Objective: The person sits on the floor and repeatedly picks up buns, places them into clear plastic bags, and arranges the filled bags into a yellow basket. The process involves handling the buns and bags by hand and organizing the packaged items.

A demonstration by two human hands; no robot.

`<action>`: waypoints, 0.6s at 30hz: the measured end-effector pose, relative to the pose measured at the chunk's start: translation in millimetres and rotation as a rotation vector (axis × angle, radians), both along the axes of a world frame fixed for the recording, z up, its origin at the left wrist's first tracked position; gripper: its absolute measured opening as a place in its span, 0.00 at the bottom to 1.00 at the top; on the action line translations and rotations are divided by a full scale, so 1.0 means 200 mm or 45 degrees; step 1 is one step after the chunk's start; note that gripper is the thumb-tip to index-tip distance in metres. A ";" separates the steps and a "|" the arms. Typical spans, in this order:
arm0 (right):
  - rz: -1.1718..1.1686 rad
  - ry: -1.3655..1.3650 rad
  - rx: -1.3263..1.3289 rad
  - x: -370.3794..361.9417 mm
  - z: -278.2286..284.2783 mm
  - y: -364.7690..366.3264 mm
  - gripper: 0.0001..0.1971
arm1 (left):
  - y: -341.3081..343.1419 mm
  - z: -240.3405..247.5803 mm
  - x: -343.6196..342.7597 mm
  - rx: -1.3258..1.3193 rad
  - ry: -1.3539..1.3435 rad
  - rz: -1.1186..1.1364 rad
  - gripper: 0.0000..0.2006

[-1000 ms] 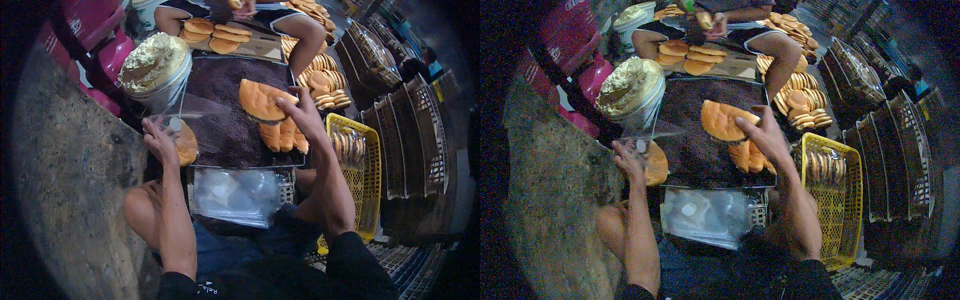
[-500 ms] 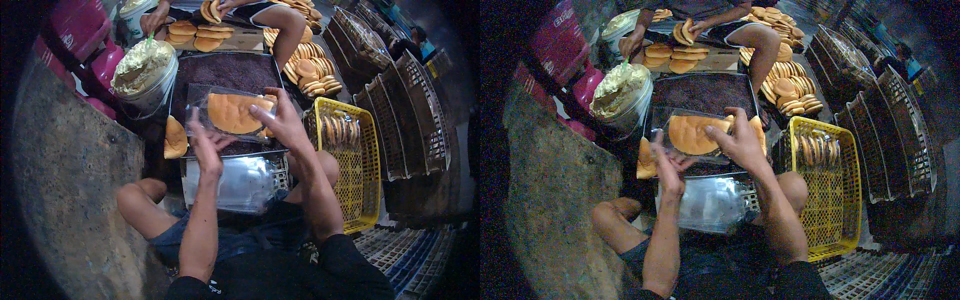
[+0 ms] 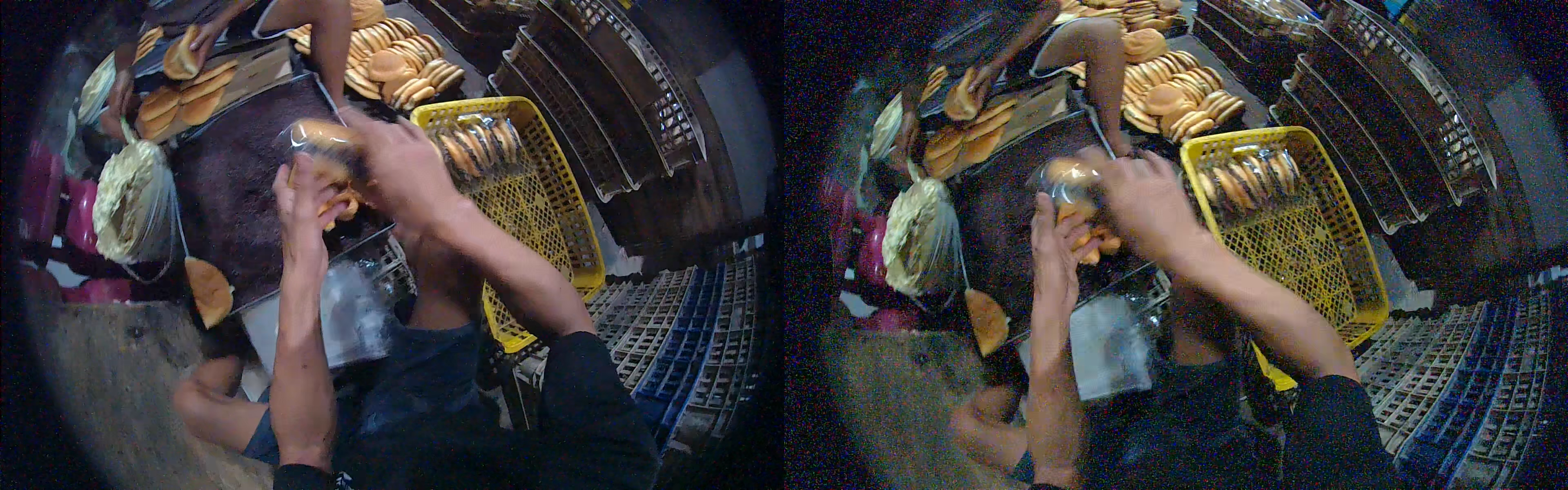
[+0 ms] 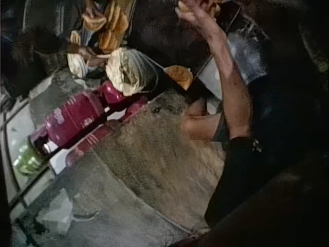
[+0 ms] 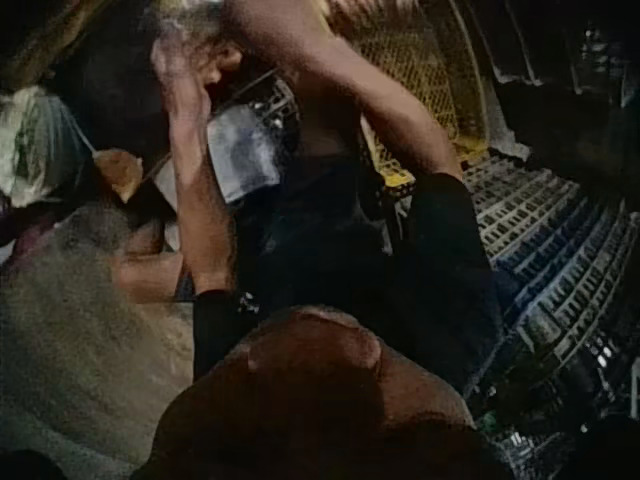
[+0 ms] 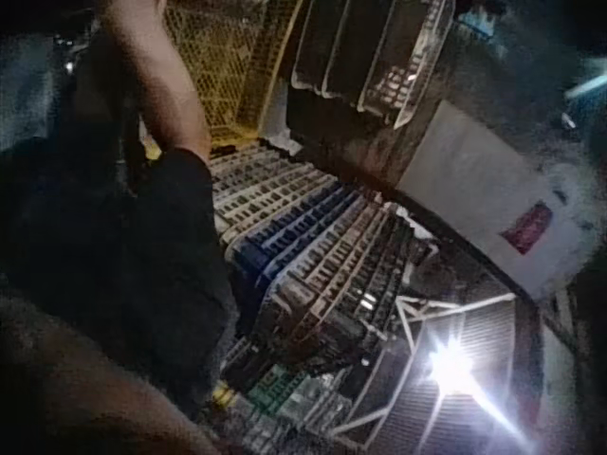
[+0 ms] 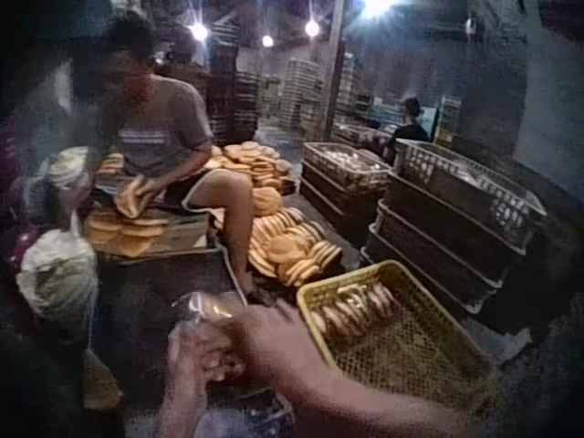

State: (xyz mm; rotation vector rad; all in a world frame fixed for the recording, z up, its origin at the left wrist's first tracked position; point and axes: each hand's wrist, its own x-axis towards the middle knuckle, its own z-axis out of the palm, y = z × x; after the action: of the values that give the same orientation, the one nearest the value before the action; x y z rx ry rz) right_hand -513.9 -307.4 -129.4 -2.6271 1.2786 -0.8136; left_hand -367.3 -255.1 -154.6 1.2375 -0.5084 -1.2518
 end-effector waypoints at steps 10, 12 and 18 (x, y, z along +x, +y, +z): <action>-1.381 0.164 0.325 -1.50 -0.51 -0.49 0.36 | 0.70 -0.44 0.29 0.767 -1.754 -1.301 0.28; -1.425 0.205 0.351 -1.62 -0.56 -0.62 0.34 | 0.70 -0.47 0.27 0.722 -1.733 -1.281 0.27; -0.088 -0.344 0.704 -0.69 -0.28 -0.54 0.21 | 0.75 -0.41 0.28 0.594 -1.180 -0.943 0.19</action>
State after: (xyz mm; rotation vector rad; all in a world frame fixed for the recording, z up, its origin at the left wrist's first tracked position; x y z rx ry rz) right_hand -652.1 -415.6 -185.2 -1.9816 1.2952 -0.6726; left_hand -311.5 -106.0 -237.1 2.1451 -1.5092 -1.3741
